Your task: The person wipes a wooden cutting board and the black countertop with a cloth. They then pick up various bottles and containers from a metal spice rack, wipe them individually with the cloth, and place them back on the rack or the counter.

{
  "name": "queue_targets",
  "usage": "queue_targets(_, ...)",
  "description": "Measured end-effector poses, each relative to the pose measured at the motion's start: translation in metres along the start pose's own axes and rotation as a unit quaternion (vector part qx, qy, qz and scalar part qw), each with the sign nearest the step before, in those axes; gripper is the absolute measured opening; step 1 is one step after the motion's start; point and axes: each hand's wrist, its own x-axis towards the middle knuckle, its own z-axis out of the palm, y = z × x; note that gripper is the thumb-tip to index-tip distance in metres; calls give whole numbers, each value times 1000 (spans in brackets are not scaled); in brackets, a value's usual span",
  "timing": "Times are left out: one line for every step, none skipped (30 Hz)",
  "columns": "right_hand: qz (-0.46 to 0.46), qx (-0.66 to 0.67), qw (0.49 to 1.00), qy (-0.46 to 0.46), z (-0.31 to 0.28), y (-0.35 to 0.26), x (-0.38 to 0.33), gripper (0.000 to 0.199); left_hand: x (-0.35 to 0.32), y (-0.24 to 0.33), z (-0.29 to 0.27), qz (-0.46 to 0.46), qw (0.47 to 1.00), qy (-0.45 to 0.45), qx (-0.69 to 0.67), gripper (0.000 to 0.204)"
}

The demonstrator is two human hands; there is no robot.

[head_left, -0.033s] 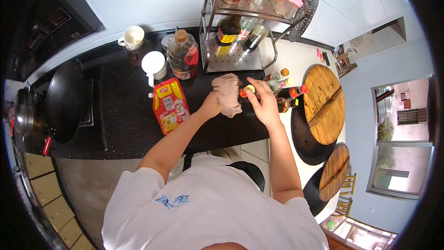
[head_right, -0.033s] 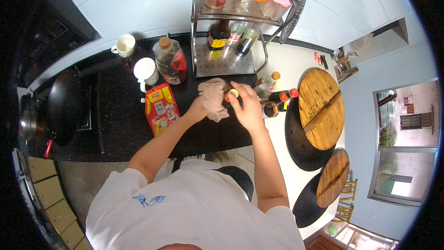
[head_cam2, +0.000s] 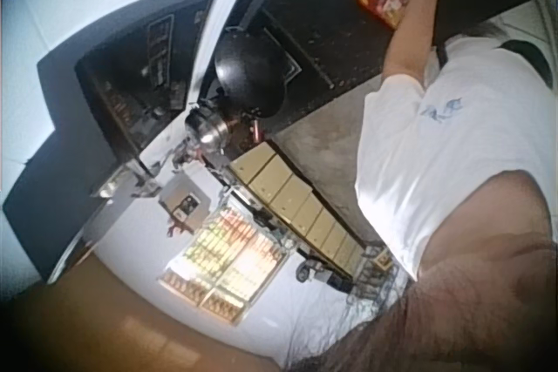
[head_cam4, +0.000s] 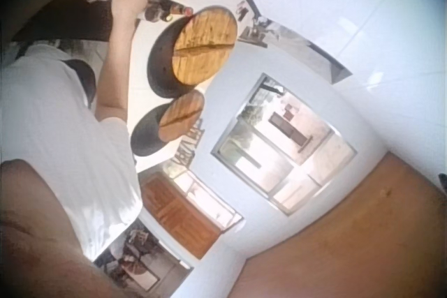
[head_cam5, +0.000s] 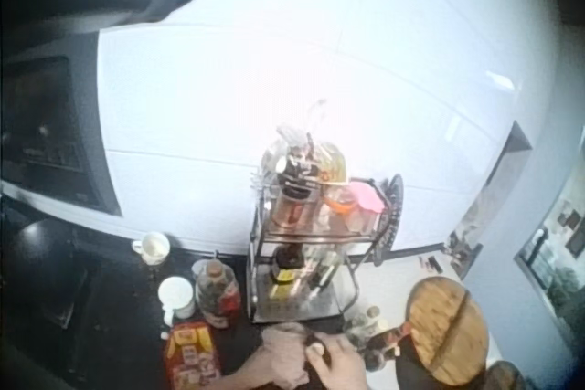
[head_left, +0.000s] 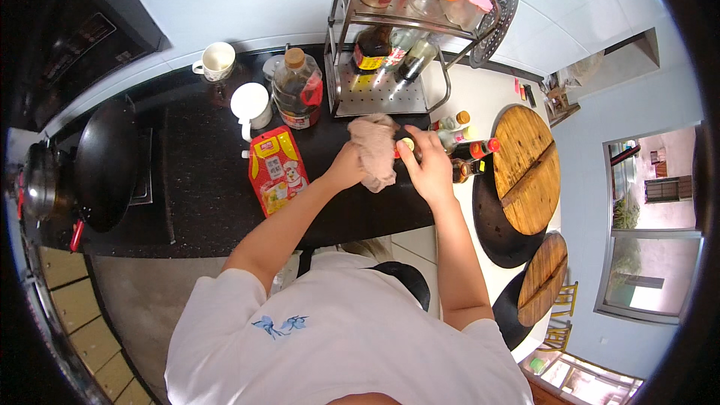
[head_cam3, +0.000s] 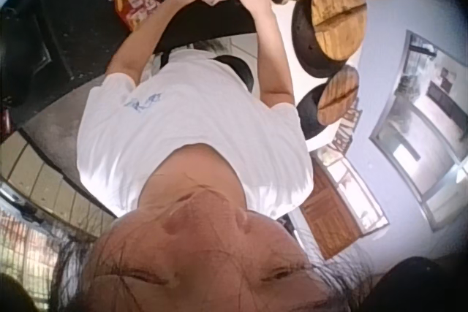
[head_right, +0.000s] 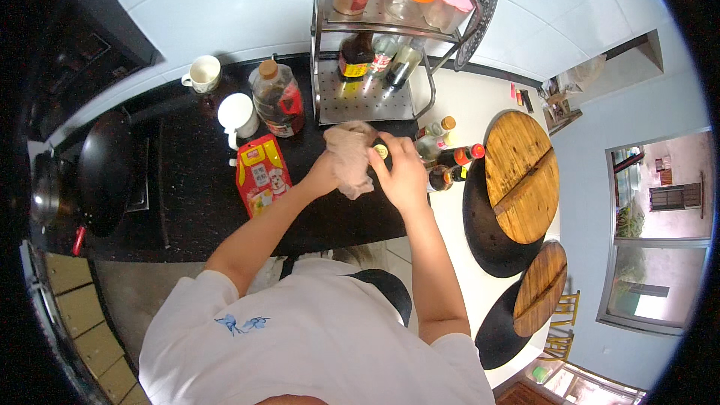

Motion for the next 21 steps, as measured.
queue_targets(57,-98,994,-4,2,-5,4,48,13,17,-2,28,1000,-8,12,53)
queue_targets(96,-147,984,-41,4,-3,7,48,24,27,-3,39,999,-17,16,56)
queue_targets(85,-162,982,-44,9,0,9,47,28,32,1,36,999,-29,16,59)
queue_targets(76,-178,980,-48,13,1,10,45,28,27,6,13,999,-45,9,56)
queue_targets(58,-165,983,-51,15,3,9,44,26,19,11,-13,998,-59,5,54)
queue_targets(39,-154,986,-50,14,5,10,42,24,6,15,-35,997,-72,0,52)
queue_targets(17,-142,989,-50,13,4,13,41,19,-21,18,-33,996,-87,2,54)
queue_targets(13,-103,992,-67,9,7,14,40,17,-26,19,-13,997,-82,-6,52)
queue_targets(8,-64,994,-83,3,9,15,39,13,-30,18,6,997,-76,-13,50)
queue_targets(2,-24,995,-100,-2,12,16,38,9,-35,16,26,997,-70,-20,48)
queue_targets(0,22,992,-123,-7,17,21,37,1,-49,14,-66,981,-104,-149,51)
queue_targets(3,19,992,-126,-12,14,24,36,-9,-58,8,-113,977,-125,-127,50)
queue_targets(8,24,989,-148,-15,14,27,33,-19,-67,1,-159,971,-146,-104,50)
queue_targets(15,30,985,-170,-18,16,29,30,-25,-68,-3,-190,964,-163,-85,50)
queue_targets(0,26,981,-194,-20,18,31,29,-31,-69,-8,-220,956,-181,-65,50)
queue_targets(-16,23,975,-218,-23,20,32,28,-35,-70,-12,-235,951,-195,-47,51)
queue_targets(-32,20,970,-242,-24,22,35,28,-35,-65,-15,-250,945,-208,-30,52)
queue_targets(-65,33,966,-248,-26,23,37,29,-31,-60,-13,-204,961,-168,-83,50)
queue_targets(-98,46,961,-253,-27,24,40,30,-26,-55,-7,-157,970,-127,-136,48)
queue_targets(-129,60,955,-259,-28,23,41,32,-20,-44,-2,-110,972,-86,-189,46)
queue_targets(-146,35,950,-273,-30,20,41,34,-10,-35,1,-132,966,-84,-205,43)
